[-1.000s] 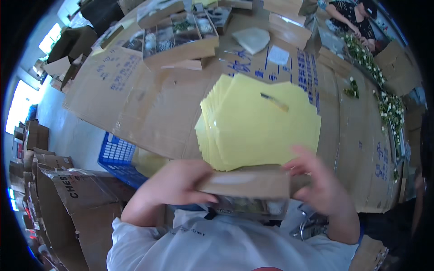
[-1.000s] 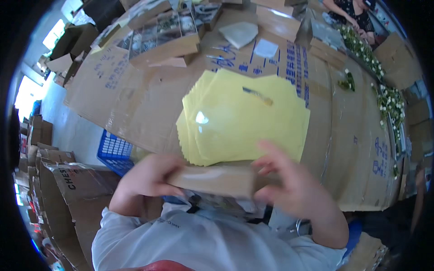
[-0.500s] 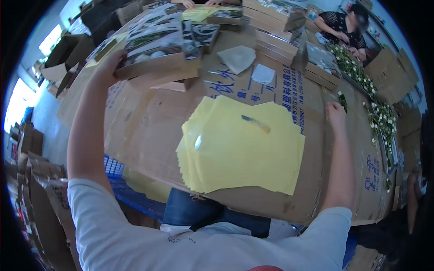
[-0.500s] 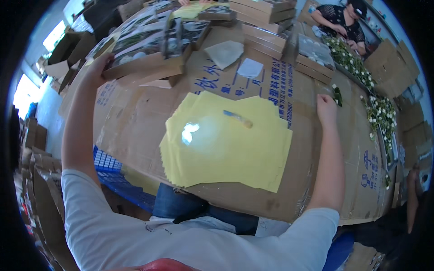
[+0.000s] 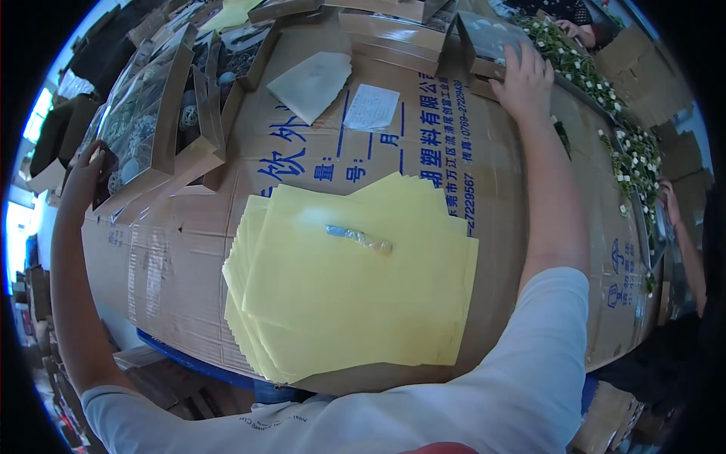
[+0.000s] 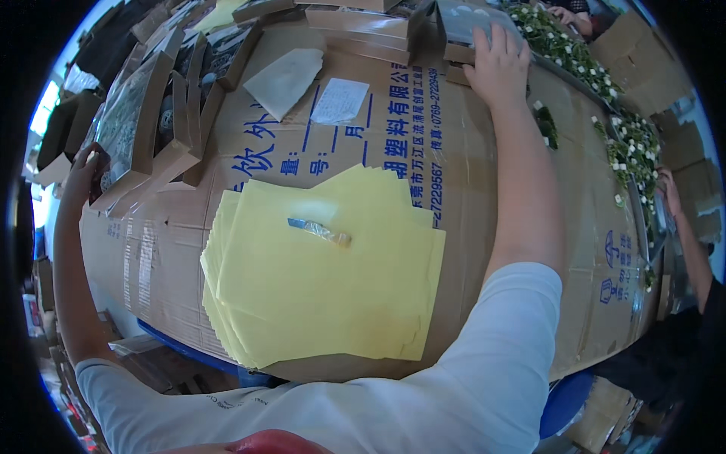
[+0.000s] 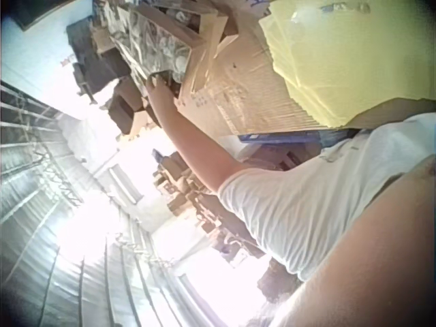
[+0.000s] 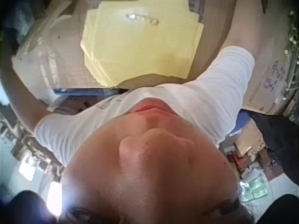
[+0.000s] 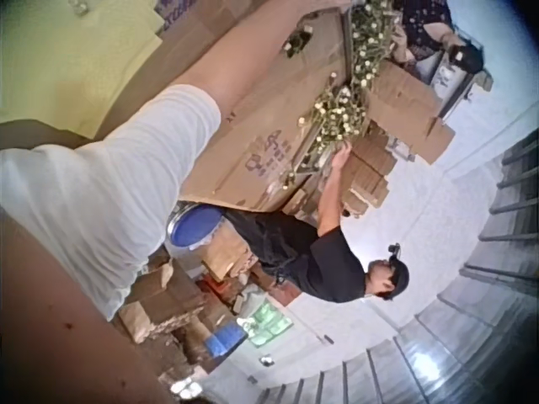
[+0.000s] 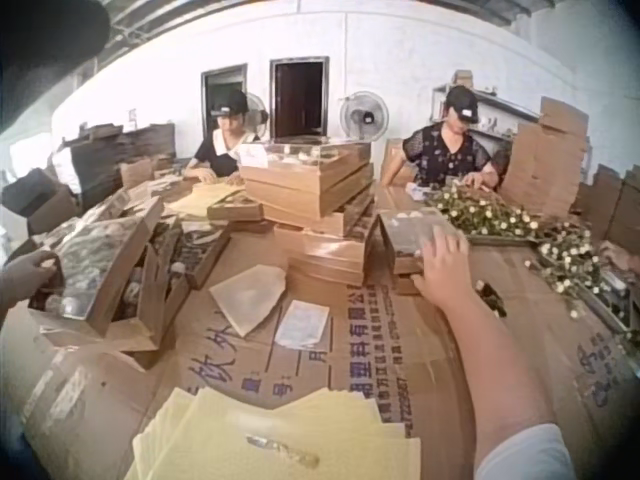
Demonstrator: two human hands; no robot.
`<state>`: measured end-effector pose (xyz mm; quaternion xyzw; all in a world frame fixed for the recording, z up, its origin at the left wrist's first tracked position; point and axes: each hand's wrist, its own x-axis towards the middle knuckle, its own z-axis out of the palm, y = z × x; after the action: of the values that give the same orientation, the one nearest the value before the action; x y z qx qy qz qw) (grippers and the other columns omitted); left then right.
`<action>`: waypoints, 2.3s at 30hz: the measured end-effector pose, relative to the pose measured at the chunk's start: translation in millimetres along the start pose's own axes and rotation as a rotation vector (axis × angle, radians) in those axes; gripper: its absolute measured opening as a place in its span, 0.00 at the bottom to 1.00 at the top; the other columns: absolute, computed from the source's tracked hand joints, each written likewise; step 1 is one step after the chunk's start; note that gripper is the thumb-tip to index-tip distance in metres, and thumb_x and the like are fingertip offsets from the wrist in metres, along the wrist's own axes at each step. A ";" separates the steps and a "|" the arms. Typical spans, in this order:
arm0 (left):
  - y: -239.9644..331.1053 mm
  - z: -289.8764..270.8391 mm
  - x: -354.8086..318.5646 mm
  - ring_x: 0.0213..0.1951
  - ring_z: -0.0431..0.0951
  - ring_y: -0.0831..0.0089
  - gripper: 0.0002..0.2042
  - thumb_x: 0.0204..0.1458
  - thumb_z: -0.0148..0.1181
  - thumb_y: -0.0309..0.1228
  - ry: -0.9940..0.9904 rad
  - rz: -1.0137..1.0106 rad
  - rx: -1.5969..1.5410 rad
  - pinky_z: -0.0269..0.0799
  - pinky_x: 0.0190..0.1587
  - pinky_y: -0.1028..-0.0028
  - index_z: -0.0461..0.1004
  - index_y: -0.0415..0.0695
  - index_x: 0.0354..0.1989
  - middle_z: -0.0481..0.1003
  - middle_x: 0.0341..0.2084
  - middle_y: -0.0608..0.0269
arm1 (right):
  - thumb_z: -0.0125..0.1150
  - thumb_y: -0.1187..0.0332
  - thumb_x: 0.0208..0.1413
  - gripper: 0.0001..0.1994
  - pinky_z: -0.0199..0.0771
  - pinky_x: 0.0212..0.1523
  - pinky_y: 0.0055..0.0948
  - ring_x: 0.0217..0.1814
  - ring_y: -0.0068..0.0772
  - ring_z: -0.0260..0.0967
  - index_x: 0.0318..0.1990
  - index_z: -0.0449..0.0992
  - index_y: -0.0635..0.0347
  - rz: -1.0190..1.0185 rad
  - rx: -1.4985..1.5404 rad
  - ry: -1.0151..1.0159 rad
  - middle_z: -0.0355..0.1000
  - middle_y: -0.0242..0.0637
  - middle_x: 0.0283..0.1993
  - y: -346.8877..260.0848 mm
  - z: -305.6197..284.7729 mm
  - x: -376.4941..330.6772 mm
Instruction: Packaging various small decorative items into divided gift boxes and sealing them with clear adhesive film.
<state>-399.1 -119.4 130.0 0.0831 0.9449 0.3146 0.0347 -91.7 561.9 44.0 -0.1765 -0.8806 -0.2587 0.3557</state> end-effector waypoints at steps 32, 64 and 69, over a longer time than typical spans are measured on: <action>80.7 128.6 -314.1 0.49 0.69 0.73 0.34 0.47 0.63 0.40 -1.007 0.397 -1.313 0.65 0.53 0.73 0.59 0.32 0.59 0.70 0.49 0.56 | 0.49 0.56 0.56 0.13 0.48 0.63 0.47 0.61 0.25 0.59 0.49 0.71 0.35 -1.091 0.521 0.279 0.68 0.19 0.54 -148.9 -360.4 -192.3; 7.5 170.2 -337.6 0.37 0.75 0.60 0.09 0.55 0.54 0.31 -0.232 0.554 -0.565 0.70 0.42 0.70 0.71 0.39 0.39 0.74 0.34 0.56 | 0.57 0.72 0.48 0.15 0.72 0.36 0.35 0.36 0.39 0.70 0.46 0.75 0.54 -0.499 0.741 -0.574 0.67 0.40 0.35 -250.0 -259.5 -136.2; 31.6 196.1 -321.1 0.60 0.61 0.52 0.19 0.47 0.60 0.41 -0.178 0.897 0.114 0.56 0.60 0.54 0.73 0.53 0.48 0.65 0.56 0.53 | 0.56 0.71 0.49 0.12 0.72 0.32 0.32 0.35 0.34 0.69 0.42 0.78 0.51 -0.569 0.935 -0.403 0.66 0.35 0.33 -266.1 -259.6 -150.9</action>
<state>-55.8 -36.4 -3.6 0.5124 0.8247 0.2375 -0.0288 18.8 177.9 7.0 0.1968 -0.9644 0.1107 0.1378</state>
